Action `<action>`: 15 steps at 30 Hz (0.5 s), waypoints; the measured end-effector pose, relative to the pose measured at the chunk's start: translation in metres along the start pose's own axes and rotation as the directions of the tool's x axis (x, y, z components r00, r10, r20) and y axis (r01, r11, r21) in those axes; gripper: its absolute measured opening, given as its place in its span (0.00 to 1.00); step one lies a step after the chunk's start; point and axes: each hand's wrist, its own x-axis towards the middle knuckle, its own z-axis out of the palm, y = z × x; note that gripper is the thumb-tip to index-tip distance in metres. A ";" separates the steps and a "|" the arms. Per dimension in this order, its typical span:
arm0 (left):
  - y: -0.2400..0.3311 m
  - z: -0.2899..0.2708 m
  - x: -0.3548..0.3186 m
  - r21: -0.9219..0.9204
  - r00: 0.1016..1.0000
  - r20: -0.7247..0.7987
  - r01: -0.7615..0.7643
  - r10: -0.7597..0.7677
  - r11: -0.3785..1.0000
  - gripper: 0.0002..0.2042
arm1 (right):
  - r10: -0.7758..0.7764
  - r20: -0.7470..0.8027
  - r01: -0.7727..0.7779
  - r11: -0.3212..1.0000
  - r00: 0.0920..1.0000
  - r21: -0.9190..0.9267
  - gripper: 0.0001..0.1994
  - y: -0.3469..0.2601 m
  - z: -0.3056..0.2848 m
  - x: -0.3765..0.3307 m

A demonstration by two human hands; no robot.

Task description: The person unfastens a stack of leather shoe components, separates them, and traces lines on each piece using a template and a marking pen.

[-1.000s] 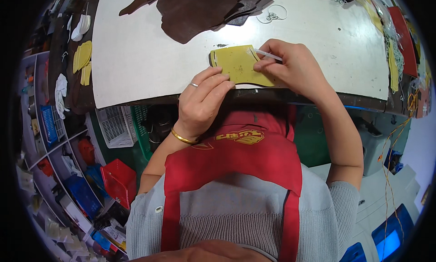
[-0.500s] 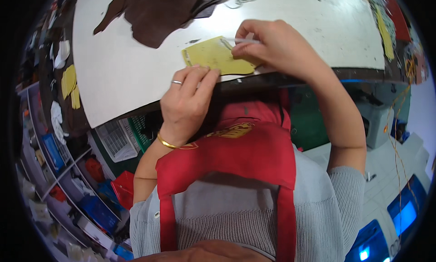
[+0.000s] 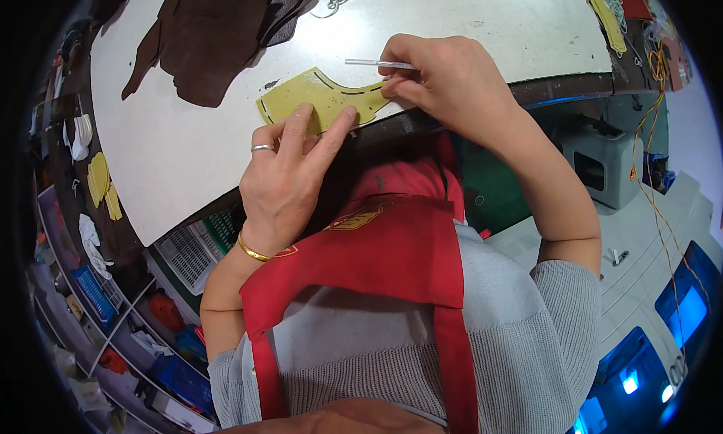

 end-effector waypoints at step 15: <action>0.035 0.024 -0.011 0.020 0.990 -0.138 -0.035 0.038 0.999 0.21 | -0.467 0.446 0.514 0.858 0.763 0.019 0.13 -0.073 0.036 0.066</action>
